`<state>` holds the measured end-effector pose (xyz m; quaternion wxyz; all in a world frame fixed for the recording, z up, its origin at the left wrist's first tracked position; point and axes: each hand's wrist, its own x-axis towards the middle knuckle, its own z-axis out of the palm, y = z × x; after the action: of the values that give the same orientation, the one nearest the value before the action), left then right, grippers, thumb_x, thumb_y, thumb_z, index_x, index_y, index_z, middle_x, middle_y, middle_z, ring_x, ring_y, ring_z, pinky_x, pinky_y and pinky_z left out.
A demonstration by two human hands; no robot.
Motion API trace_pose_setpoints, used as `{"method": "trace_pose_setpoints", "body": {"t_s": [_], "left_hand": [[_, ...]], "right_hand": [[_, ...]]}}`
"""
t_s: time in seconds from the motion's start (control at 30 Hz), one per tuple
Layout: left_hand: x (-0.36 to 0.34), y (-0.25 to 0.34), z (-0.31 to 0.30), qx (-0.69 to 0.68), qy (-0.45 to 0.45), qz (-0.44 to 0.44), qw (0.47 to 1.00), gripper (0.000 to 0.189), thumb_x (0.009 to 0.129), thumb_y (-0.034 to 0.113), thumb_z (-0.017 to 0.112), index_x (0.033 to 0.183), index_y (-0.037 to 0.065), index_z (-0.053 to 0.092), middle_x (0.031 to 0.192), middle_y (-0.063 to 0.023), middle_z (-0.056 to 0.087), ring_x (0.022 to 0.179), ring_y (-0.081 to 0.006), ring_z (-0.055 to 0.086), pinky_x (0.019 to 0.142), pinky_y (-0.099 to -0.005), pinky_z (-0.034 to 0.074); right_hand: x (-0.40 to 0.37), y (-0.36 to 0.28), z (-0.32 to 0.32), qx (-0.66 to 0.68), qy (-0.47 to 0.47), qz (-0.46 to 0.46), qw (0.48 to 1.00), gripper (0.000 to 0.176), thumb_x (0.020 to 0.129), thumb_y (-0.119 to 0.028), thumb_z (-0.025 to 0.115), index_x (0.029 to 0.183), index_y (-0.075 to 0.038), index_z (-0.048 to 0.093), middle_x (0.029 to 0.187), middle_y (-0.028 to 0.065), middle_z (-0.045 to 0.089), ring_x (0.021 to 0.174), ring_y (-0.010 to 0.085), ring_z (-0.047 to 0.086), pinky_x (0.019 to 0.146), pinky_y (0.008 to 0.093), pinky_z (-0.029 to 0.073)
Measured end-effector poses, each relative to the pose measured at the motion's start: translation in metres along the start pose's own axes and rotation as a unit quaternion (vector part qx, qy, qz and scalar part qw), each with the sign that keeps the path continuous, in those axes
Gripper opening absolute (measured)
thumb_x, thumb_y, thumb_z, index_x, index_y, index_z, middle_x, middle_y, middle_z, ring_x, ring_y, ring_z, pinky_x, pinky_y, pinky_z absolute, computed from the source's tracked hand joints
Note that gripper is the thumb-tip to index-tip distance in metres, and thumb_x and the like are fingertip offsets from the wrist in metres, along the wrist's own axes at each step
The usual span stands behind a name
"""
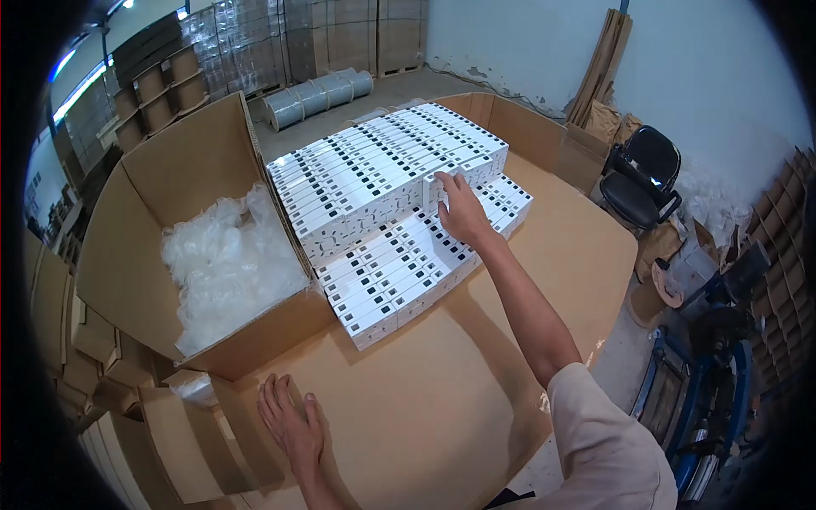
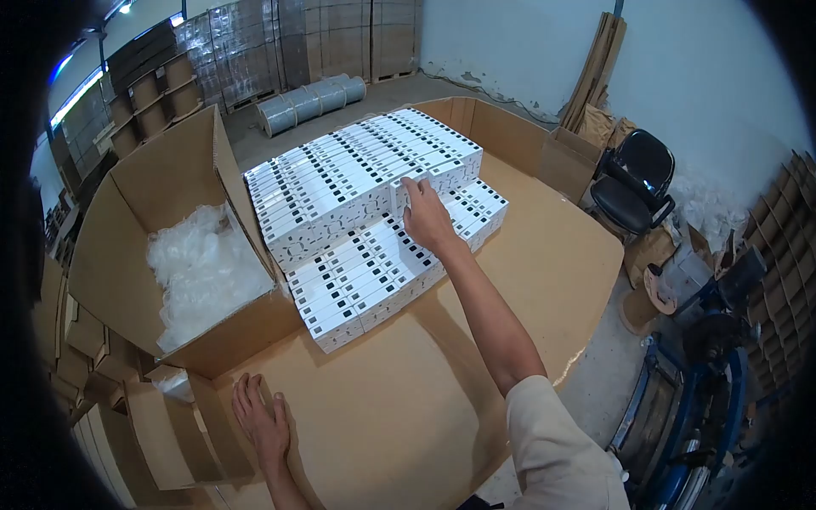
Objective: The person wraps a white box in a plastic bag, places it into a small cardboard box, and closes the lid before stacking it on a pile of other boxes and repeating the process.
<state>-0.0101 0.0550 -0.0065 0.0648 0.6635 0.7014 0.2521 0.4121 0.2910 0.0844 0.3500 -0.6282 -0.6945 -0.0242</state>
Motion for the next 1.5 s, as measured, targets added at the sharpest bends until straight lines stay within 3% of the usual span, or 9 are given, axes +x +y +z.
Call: {"method": "trace_pose_setpoints", "body": {"t_s": [0.17, 0.4, 0.7, 0.9, 1.0, 1.1, 1.3, 1.5], "left_hand": [[0.000, 0.000, 0.001, 0.001, 0.003, 0.006, 1.000, 0.049, 0.096, 0.021, 0.063, 0.141, 0.005, 0.051, 0.155, -0.0189, 0.042, 0.148, -0.0407, 0.031, 0.124, -0.0540, 0.021], [0.000, -0.001, -0.001, -0.006, 0.007, 0.011, 1.000, 0.047, 0.097, 0.020, 0.062, 0.141, 0.004, 0.052, 0.153, -0.0193, 0.043, 0.147, -0.0405, 0.032, 0.123, -0.0535, 0.023], [-0.002, -0.001, -0.001, -0.001, -0.003, 0.006, 1.000, 0.047, 0.099, 0.020, 0.061, 0.142, 0.005, 0.051, 0.156, -0.0189, 0.041, 0.148, -0.0401, 0.030, 0.124, -0.0530, 0.022], [-0.003, -0.004, -0.002, -0.012, -0.003, 0.019, 1.000, 0.050, 0.096, 0.019, 0.063, 0.142, 0.005, 0.050, 0.156, -0.0182, 0.041, 0.148, -0.0406, 0.031, 0.124, -0.0541, 0.021], [-0.004, -0.006, -0.004, -0.021, -0.005, 0.026, 0.999, 0.050, 0.095, 0.019, 0.065, 0.142, 0.005, 0.050, 0.155, -0.0179, 0.042, 0.148, -0.0407, 0.031, 0.125, -0.0545, 0.020], [-0.006, -0.005, -0.007, -0.030, -0.010, 0.022, 0.999, 0.050, 0.095, 0.018, 0.065, 0.141, 0.005, 0.051, 0.155, -0.0174, 0.042, 0.149, -0.0399, 0.030, 0.125, -0.0546, 0.019], [-0.007, -0.008, -0.009, -0.060, -0.017, 0.015, 0.998, 0.051, 0.094, 0.018, 0.067, 0.141, 0.007, 0.052, 0.156, -0.0158, 0.042, 0.149, -0.0387, 0.030, 0.126, -0.0548, 0.018], [-0.010, -0.012, -0.014, -0.087, -0.028, 0.036, 0.995, 0.048, 0.093, 0.018, 0.068, 0.138, 0.006, 0.054, 0.154, -0.0167, 0.043, 0.148, -0.0391, 0.032, 0.125, -0.0543, 0.018]], "right_hand": [[0.000, 0.002, -0.001, 0.048, 0.005, -0.003, 0.999, 0.056, 0.088, 0.008, 0.061, 0.140, -0.009, 0.051, 0.133, 0.0220, 0.048, 0.108, 0.0421, 0.064, 0.095, 0.0483, 0.055], [0.003, 0.011, -0.007, -0.008, 0.056, -0.021, 0.998, 0.049, 0.087, 0.009, 0.064, 0.129, -0.015, 0.060, 0.151, 0.0224, 0.041, 0.129, 0.0462, 0.056, 0.105, 0.0479, 0.052], [0.009, 0.031, -0.013, 0.007, 0.040, -0.039, 0.998, 0.040, 0.089, 0.005, 0.068, 0.124, -0.014, 0.063, 0.139, 0.0174, 0.053, 0.123, 0.0407, 0.060, 0.100, 0.0464, 0.054], [0.001, 0.026, -0.030, -0.100, 0.015, -0.041, 0.994, 0.036, 0.087, -0.001, 0.071, 0.121, -0.013, 0.066, 0.132, 0.0124, 0.058, 0.106, 0.0380, 0.067, 0.089, 0.0477, 0.057], [-0.008, 0.021, -0.037, -0.118, 0.085, -0.093, 0.985, 0.036, 0.087, -0.005, 0.073, 0.120, -0.014, 0.066, 0.124, 0.0119, 0.062, 0.102, 0.0363, 0.068, 0.086, 0.0468, 0.057], [-0.021, 0.006, -0.058, -0.042, 0.049, 0.009, 0.998, 0.033, 0.089, -0.008, 0.074, 0.120, -0.015, 0.067, 0.115, 0.0128, 0.065, 0.100, 0.0352, 0.068, 0.084, 0.0459, 0.056], [-0.060, -0.022, -0.067, 0.062, 0.091, 0.023, 0.994, 0.031, 0.093, -0.014, 0.074, 0.123, -0.015, 0.069, 0.108, 0.0139, 0.065, 0.094, 0.0336, 0.067, 0.081, 0.0441, 0.054], [-0.100, -0.072, -0.069, 0.130, 0.030, 0.037, 0.990, 0.028, 0.095, -0.015, 0.072, 0.123, -0.012, 0.071, 0.104, 0.0142, 0.064, 0.089, 0.0314, 0.066, 0.079, 0.0406, 0.054]]}}
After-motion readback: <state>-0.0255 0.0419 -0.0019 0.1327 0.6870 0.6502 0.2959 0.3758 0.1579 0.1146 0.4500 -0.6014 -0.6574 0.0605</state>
